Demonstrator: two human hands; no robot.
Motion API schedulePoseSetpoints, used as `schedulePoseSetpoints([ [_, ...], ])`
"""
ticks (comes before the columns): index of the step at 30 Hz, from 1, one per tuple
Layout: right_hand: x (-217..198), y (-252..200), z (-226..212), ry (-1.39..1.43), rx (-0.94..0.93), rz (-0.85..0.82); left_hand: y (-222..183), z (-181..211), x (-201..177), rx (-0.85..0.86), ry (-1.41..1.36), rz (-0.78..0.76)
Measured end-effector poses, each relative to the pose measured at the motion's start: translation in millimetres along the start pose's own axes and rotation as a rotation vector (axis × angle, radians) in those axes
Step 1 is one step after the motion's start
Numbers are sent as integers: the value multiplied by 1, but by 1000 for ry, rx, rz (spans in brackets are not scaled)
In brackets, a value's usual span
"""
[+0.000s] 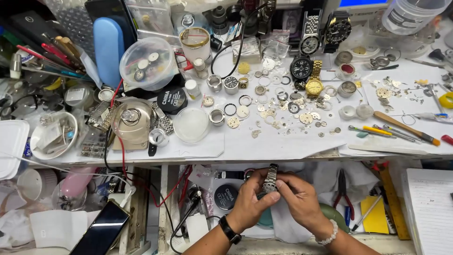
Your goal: The person is repairing a wristwatch at a workbench, involving disassembling the case, manipulating internal components with tweezers, and adjusting the watch band.
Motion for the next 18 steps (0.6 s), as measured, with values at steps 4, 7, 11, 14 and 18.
schedulePoseSetpoints([
  [4, -4, -5, 18, 33, 133, 37, 1, -7, 0, -22, -31, -8],
  [7, -6, -7, 25, 72, 149, 57, 2, -3, -2, -40, 40, 21],
  [11, -7, -8, 30, 80, 150, 72, 1, -3, -4, -58, 170, 62],
  [14, -8, -8, 28, 68, 141, 72, 0, 1, -3, 5, 155, 58],
  [18, -10, -11, 24, 74, 105, 82, -1, 2, -2, 29, 102, 56],
])
Point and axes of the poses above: each hand's wrist, its own y-axis towards the middle knuckle, its own x-axis out of the palm, z = x × y, the point moved 7 cm from there along y, towards the middle knuckle, and after that the axes turned 7 degrees about -x, right-handed, at the moved point
